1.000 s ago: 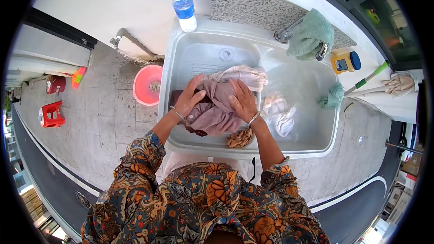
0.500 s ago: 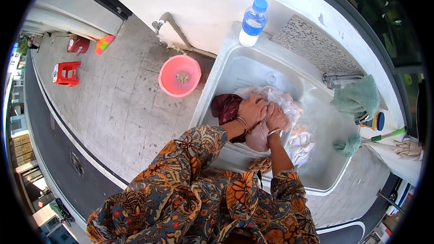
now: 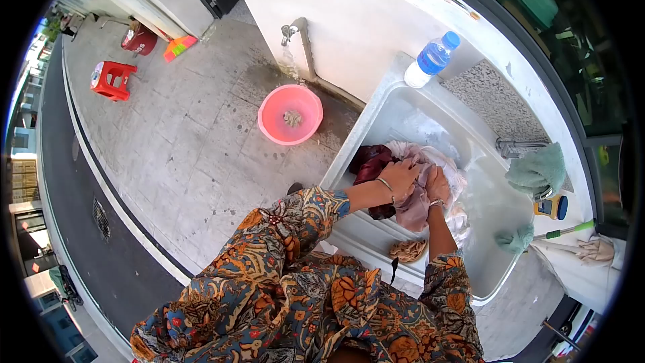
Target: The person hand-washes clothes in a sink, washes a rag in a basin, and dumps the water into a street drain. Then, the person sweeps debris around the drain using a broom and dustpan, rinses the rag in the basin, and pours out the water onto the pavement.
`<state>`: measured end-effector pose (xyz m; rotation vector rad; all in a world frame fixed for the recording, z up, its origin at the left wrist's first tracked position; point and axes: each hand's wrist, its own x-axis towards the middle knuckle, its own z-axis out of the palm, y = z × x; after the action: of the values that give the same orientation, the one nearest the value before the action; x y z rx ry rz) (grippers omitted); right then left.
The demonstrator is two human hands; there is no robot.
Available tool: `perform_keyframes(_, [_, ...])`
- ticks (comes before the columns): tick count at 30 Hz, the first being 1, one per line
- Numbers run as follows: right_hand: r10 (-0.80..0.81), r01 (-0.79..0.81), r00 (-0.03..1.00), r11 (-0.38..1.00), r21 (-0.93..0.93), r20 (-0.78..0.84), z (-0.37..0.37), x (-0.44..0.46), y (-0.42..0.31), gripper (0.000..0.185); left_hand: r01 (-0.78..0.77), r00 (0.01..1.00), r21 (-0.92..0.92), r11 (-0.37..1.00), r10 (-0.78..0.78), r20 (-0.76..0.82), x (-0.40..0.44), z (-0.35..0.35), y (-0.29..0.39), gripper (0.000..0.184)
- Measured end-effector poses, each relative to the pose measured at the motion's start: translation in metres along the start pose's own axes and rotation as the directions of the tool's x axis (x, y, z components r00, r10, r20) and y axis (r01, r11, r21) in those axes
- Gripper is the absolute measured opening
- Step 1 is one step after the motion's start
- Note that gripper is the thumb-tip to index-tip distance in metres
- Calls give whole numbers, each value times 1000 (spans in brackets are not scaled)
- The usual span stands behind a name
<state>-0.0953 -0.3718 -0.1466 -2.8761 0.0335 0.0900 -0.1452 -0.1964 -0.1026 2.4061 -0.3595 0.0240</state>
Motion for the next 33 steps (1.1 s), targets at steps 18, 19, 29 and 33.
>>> perform_keyframes(18, [170,-201,973,954,-221,-154,21,-3,-4,37,637,769,304,708,-553,-322,37,-278,-332,51])
perform_keyframes(19, [168,-200,974,953,-229,-152,20,-3,-4,36,691,723,272,670,-634,-274,46,-283,-333,56])
perform_keyframes(29, [159,-200,972,945,-257,-172,21,-3,-3,35,674,739,236,700,-635,-226,97,-280,-375,58])
perform_keyframes(33, [145,-190,973,947,-258,-182,20,-3,-4,35,684,729,285,672,-643,-234,108,-279,-386,45])
